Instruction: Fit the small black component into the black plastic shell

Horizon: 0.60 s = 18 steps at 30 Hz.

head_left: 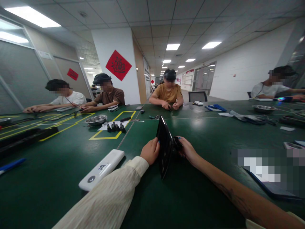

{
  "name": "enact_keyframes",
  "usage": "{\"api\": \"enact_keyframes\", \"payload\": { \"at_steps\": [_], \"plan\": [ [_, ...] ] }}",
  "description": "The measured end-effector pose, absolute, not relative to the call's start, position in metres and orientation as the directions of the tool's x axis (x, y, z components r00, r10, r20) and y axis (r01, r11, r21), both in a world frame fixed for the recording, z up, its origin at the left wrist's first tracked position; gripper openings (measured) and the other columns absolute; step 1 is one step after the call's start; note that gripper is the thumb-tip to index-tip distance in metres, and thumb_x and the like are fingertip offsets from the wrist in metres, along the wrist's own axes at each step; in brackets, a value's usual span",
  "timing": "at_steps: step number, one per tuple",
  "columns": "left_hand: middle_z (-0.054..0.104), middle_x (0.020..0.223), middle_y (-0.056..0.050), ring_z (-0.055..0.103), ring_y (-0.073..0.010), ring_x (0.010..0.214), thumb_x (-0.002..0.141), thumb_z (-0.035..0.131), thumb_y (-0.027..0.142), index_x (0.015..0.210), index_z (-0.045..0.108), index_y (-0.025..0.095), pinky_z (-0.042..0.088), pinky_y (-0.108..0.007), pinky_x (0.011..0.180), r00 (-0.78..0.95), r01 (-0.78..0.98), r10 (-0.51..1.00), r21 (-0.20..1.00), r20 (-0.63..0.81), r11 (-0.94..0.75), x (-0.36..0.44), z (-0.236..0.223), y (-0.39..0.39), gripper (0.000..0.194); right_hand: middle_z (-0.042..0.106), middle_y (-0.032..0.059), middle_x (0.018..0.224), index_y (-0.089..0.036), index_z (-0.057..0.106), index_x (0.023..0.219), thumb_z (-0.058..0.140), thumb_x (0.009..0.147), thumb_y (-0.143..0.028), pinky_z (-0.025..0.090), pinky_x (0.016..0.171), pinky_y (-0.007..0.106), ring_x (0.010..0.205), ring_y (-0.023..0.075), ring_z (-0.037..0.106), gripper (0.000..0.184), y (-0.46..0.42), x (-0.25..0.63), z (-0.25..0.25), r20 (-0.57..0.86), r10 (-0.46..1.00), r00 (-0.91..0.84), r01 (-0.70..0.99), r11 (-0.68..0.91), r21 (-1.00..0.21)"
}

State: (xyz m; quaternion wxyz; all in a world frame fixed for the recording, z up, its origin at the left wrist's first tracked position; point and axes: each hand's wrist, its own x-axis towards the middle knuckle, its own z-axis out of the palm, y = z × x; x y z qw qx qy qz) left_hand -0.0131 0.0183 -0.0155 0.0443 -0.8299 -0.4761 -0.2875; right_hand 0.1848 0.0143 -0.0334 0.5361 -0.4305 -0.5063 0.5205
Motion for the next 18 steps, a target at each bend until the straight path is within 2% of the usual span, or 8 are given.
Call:
{"api": "enact_keyframes", "payload": {
  "at_steps": [12, 18],
  "plan": [
    [0.060, 0.076, -0.005, 0.058, -0.0173, 0.078, 0.091, 0.020, 0.032, 0.091, 0.053, 0.017, 0.045, -0.030, 0.072, 0.368, 0.863, 0.815, 0.162, 0.447, -0.478, -0.0126, -0.0093, 0.0147, 0.036, 0.052, -0.0037, 0.058, -0.019, 0.048, 0.102, 0.042, 0.078, -0.048, 0.025, 0.031, 0.017, 0.037, 0.0070, 0.044, 0.038, 0.0112, 0.1852, -0.0306, 0.088, 0.993, -0.079, -0.120, 0.078, -0.990],
    [0.061, 0.080, -0.006, 0.058, -0.0170, 0.082, 0.091, 0.021, 0.031, 0.092, 0.053, 0.017, 0.045, -0.030, 0.075, 0.365, 0.856, 0.811, 0.176, 0.457, -0.485, -0.0120, -0.0097, 0.0147, 0.035, 0.052, -0.0041, 0.057, -0.020, 0.048, 0.102, 0.042, 0.079, -0.047, 0.024, 0.030, 0.017, 0.035, 0.0069, 0.043, 0.036, 0.0116, 0.1850, -0.0306, 0.085, 0.993, -0.078, -0.119, 0.075, -0.990]
  ]
}}
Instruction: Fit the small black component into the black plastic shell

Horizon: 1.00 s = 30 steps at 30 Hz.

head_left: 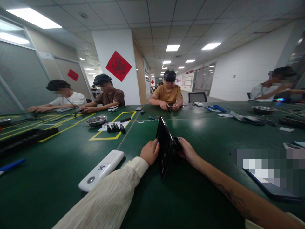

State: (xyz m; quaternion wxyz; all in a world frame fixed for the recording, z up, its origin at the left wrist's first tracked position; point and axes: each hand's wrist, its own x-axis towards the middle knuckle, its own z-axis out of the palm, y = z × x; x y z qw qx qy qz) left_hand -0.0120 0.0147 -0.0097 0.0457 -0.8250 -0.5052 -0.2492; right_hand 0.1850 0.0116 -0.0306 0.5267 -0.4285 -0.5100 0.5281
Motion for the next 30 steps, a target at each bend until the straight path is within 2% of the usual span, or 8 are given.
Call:
{"api": "enact_keyframes", "payload": {
  "at_steps": [12, 22, 30],
  "plan": [
    [0.063, 0.089, -0.008, 0.059, -0.0183, 0.087, 0.089, 0.024, 0.027, 0.101, 0.051, 0.015, 0.046, -0.031, 0.078, 0.379, 0.847, 0.803, 0.177, 0.459, -0.501, -0.0133, -0.0124, 0.0158, 0.032, 0.053, -0.0032, 0.059, -0.019, 0.047, 0.102, 0.042, 0.078, -0.045, 0.024, 0.030, 0.018, 0.035, 0.0075, 0.043, 0.035, 0.0099, 0.1844, -0.0265, 0.067, 0.996, -0.063, -0.119, 0.059, -0.991],
    [0.064, 0.087, -0.006, 0.060, -0.0171, 0.086, 0.089, 0.026, 0.030, 0.096, 0.053, 0.018, 0.046, -0.030, 0.077, 0.369, 0.816, 0.797, 0.244, 0.477, -0.524, -0.0147, -0.0153, 0.0182, 0.030, 0.053, -0.0033, 0.059, -0.020, 0.046, 0.103, 0.042, 0.078, -0.046, 0.023, 0.030, 0.018, 0.035, 0.0071, 0.042, 0.036, 0.0119, 0.1846, -0.0300, 0.076, 0.995, -0.069, -0.125, 0.067, -0.990],
    [0.063, 0.084, -0.006, 0.060, -0.0167, 0.083, 0.091, 0.019, 0.034, 0.093, 0.053, 0.018, 0.046, -0.029, 0.076, 0.375, 0.821, 0.793, 0.224, 0.480, -0.525, -0.0134, -0.0120, 0.0145, 0.038, 0.052, -0.0038, 0.058, -0.020, 0.046, 0.104, 0.041, 0.080, -0.045, 0.023, 0.030, 0.017, 0.035, 0.0075, 0.043, 0.035, 0.0143, 0.1852, -0.0330, 0.078, 0.994, -0.076, -0.106, 0.069, -0.992]
  ]
}}
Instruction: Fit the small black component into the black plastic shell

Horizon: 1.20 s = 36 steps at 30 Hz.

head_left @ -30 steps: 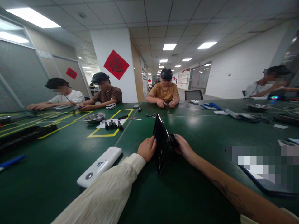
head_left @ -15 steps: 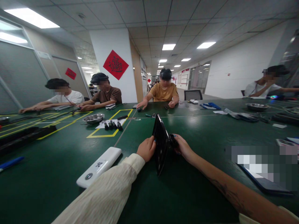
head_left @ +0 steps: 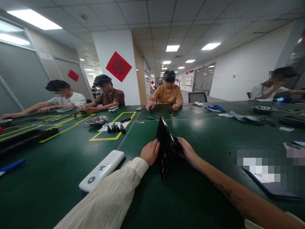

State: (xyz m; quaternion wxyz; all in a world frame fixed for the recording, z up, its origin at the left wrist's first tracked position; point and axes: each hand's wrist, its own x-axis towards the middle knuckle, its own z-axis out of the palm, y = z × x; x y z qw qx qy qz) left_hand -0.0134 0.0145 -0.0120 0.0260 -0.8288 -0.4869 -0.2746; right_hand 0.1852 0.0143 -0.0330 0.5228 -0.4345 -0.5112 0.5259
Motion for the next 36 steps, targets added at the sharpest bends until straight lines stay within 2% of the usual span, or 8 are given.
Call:
{"api": "enact_keyframes", "payload": {
  "at_steps": [5, 13, 25, 36],
  "plan": [
    [0.063, 0.083, -0.005, 0.060, -0.0164, 0.083, 0.092, 0.017, 0.037, 0.092, 0.054, 0.019, 0.046, -0.028, 0.074, 0.341, 0.842, 0.797, 0.215, 0.499, -0.495, -0.0129, -0.0136, 0.0153, 0.040, 0.052, -0.0039, 0.057, -0.020, 0.047, 0.102, 0.042, 0.079, -0.044, 0.023, 0.029, 0.018, 0.033, 0.0074, 0.042, 0.034, 0.0134, 0.1828, -0.0299, 0.066, 0.996, -0.051, -0.093, 0.061, -0.994],
    [0.064, 0.082, -0.005, 0.060, -0.0169, 0.080, 0.092, 0.019, 0.034, 0.090, 0.054, 0.019, 0.044, -0.028, 0.071, 0.343, 0.861, 0.827, 0.202, 0.446, -0.466, -0.0123, -0.0077, 0.0160, 0.039, 0.054, -0.0028, 0.059, -0.021, 0.047, 0.102, 0.042, 0.079, -0.042, 0.025, 0.030, 0.018, 0.035, 0.0080, 0.044, 0.032, 0.0125, 0.1839, -0.0298, 0.060, 0.996, -0.059, -0.101, 0.053, -0.993],
    [0.064, 0.085, -0.007, 0.060, -0.0177, 0.084, 0.091, 0.021, 0.031, 0.089, 0.051, 0.018, 0.046, -0.030, 0.075, 0.364, 0.818, 0.792, 0.238, 0.490, -0.524, -0.0128, -0.0139, 0.0176, 0.034, 0.054, -0.0035, 0.058, -0.021, 0.047, 0.103, 0.041, 0.080, -0.041, 0.025, 0.030, 0.018, 0.034, 0.0078, 0.044, 0.032, 0.0141, 0.1850, -0.0317, 0.073, 0.995, -0.075, -0.102, 0.065, -0.993],
    [0.063, 0.098, -0.008, 0.058, -0.0192, 0.095, 0.090, 0.022, 0.031, 0.104, 0.051, 0.017, 0.044, -0.031, 0.083, 0.342, 0.849, 0.853, 0.260, 0.396, -0.461, -0.0128, -0.0103, 0.0140, 0.035, 0.053, -0.0033, 0.062, -0.020, 0.046, 0.102, 0.039, 0.080, -0.038, 0.022, 0.029, 0.017, 0.034, 0.0064, 0.043, 0.029, 0.0108, 0.1825, -0.0260, 0.052, 0.996, -0.066, -0.093, 0.046, -0.995]
  ]
}}
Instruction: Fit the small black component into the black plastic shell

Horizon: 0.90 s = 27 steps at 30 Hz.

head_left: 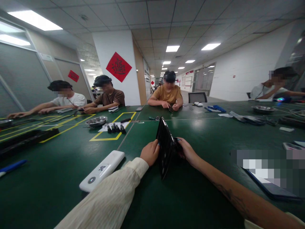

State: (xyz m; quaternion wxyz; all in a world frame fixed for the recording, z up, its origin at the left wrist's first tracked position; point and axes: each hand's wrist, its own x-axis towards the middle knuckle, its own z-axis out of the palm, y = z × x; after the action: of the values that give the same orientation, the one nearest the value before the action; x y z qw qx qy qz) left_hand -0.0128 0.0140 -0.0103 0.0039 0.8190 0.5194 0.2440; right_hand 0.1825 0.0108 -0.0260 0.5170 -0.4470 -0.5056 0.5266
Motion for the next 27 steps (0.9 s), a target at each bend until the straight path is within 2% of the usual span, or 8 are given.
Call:
{"api": "enact_keyframes", "payload": {
  "at_steps": [5, 11, 27],
  "plan": [
    [0.064, 0.093, -0.008, 0.059, -0.0198, 0.093, 0.091, 0.017, 0.035, 0.096, 0.053, 0.018, 0.043, -0.030, 0.080, 0.334, 0.817, 0.867, 0.345, 0.369, -0.462, -0.0124, -0.0070, 0.0162, 0.041, 0.052, -0.0037, 0.059, -0.020, 0.046, 0.103, 0.040, 0.080, -0.042, 0.023, 0.030, 0.018, 0.034, 0.0064, 0.041, 0.032, 0.0130, 0.1846, -0.0307, 0.071, 0.994, -0.083, -0.085, 0.064, -0.994],
    [0.064, 0.087, -0.008, 0.060, -0.0189, 0.085, 0.091, 0.020, 0.034, 0.090, 0.051, 0.017, 0.043, -0.028, 0.076, 0.326, 0.778, 0.889, 0.443, 0.321, -0.445, -0.0108, -0.0059, 0.0174, 0.036, 0.053, -0.0032, 0.060, -0.020, 0.045, 0.106, 0.039, 0.081, -0.043, 0.023, 0.030, 0.017, 0.035, 0.0069, 0.043, 0.034, 0.0162, 0.1864, -0.0347, 0.071, 0.993, -0.097, -0.078, 0.064, -0.995],
    [0.063, 0.095, -0.009, 0.058, -0.0197, 0.095, 0.088, 0.025, 0.027, 0.100, 0.050, 0.017, 0.043, -0.032, 0.084, 0.340, 0.800, 0.873, 0.381, 0.349, -0.463, -0.0132, -0.0126, 0.0187, 0.030, 0.052, -0.0042, 0.057, -0.020, 0.045, 0.104, 0.040, 0.080, -0.042, 0.023, 0.029, 0.017, 0.033, 0.0071, 0.042, 0.032, 0.0181, 0.1856, -0.0356, 0.076, 0.994, -0.079, -0.089, 0.068, -0.994]
  ]
}}
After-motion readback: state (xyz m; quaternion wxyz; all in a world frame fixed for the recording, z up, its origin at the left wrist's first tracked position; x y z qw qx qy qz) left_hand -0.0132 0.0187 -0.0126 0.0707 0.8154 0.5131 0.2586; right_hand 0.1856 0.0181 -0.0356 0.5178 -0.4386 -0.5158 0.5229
